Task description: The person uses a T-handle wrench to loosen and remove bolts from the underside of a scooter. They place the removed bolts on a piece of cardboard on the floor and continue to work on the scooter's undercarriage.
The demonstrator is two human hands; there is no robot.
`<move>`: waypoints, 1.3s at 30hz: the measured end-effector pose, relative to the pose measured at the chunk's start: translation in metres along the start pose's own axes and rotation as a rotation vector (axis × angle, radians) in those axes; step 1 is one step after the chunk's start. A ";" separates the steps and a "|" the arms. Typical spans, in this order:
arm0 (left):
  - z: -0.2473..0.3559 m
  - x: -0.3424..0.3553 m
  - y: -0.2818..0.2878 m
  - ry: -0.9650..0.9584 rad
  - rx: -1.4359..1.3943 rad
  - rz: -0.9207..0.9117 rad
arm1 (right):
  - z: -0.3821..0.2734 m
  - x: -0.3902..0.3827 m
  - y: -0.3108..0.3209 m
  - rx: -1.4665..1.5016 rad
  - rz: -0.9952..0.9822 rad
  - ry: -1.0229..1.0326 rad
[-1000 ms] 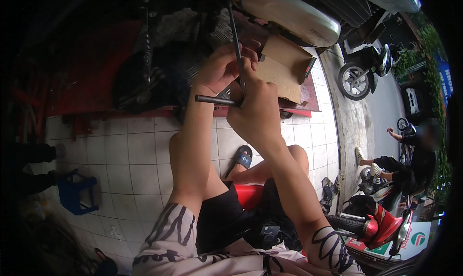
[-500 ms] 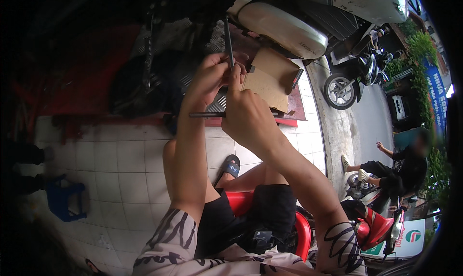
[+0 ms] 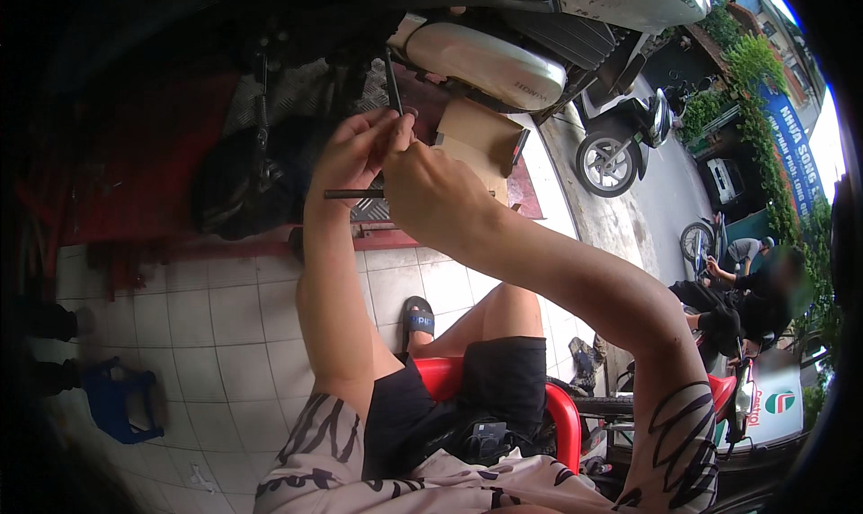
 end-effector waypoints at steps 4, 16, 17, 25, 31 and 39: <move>-0.018 0.006 -0.010 0.072 0.083 0.112 | -0.006 -0.005 -0.017 -0.545 -0.243 -0.010; -0.008 0.000 0.012 -0.069 -0.147 0.159 | 0.049 -0.044 0.055 0.414 0.344 0.347; -0.012 0.003 0.004 -0.058 -0.181 0.155 | 0.069 -0.060 0.046 0.710 0.413 0.260; -0.014 0.003 -0.013 0.059 -0.025 0.169 | 0.062 -0.019 -0.085 2.032 -0.229 -0.007; 0.002 -0.006 -0.012 -0.024 0.465 0.318 | 0.050 0.014 -0.100 2.361 -0.407 0.416; 0.004 -0.104 -0.083 -0.125 1.251 0.607 | 0.047 0.027 -0.100 2.503 -0.279 0.421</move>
Point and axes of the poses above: each hand's wrist, its own x-axis towards the middle knuckle, its own y-axis out of the back of the hand, z = x × y, the point moved 2 cm from there along x, towards the middle knuckle, and after that the axes turned 3 degrees about -x, right-handed, at the moved point
